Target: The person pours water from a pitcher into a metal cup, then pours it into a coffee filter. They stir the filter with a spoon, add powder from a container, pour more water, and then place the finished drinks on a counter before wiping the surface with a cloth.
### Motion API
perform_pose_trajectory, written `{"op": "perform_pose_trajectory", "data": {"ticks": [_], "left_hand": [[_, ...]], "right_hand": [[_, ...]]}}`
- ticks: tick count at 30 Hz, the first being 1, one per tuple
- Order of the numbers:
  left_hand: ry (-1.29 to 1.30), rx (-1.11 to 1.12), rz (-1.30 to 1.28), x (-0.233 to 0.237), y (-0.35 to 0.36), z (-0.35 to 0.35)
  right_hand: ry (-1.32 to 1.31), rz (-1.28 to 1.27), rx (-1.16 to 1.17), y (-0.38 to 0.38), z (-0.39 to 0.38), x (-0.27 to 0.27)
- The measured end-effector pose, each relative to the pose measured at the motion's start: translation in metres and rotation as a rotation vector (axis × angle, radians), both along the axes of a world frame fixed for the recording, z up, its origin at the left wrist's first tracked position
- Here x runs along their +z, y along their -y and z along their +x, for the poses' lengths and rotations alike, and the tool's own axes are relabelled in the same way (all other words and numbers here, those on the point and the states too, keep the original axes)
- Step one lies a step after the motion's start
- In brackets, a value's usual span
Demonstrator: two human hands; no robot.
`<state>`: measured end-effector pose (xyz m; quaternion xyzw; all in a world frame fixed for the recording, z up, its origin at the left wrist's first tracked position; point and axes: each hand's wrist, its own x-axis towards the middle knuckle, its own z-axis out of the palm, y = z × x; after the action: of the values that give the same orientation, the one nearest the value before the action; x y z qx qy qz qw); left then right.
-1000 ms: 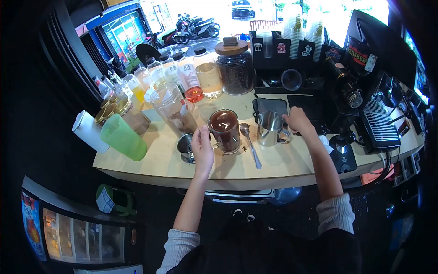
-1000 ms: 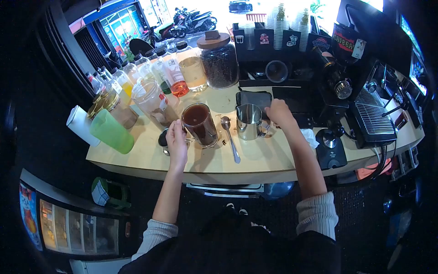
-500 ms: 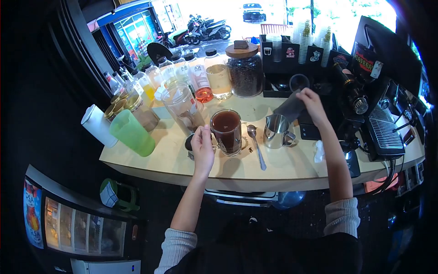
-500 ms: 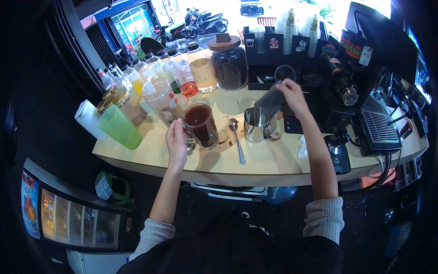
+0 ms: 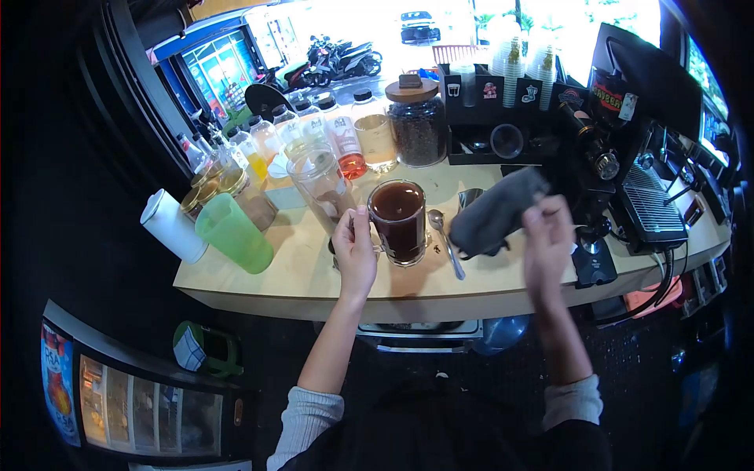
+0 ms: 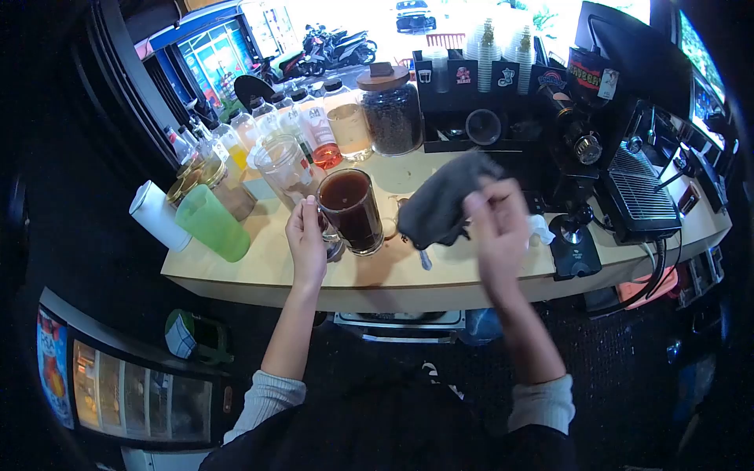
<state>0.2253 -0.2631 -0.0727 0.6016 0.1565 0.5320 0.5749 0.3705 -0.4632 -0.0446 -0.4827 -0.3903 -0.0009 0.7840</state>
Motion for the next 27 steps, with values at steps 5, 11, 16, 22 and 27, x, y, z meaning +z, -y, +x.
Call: {"op": "perform_pose_trajectory", "data": {"ticks": [5,11,16,22,27], "left_hand": [[-0.054,-0.002,0.043,0.012,0.011,-0.008],[-0.045,-0.028,0.034,0.015,0.011,-0.020],[-0.015,-0.083,0.003,0.025,0.018,-0.029],[-0.025,-0.101,0.032,0.019,0.014,-0.032],[-0.042,-0.116,0.047,0.014,0.013,-0.034]], "right_hand": [[0.085,-0.026,0.046,-0.044,-0.066,-0.057],[0.358,-0.185,-0.157,-0.045,-0.093,-0.077],[0.196,-0.188,-0.094,-0.051,-0.107,-0.095],[-0.287,-0.006,0.215,-0.064,-0.113,-0.104],[-0.653,0.241,0.516,-0.072,-0.112,-0.089]]}}
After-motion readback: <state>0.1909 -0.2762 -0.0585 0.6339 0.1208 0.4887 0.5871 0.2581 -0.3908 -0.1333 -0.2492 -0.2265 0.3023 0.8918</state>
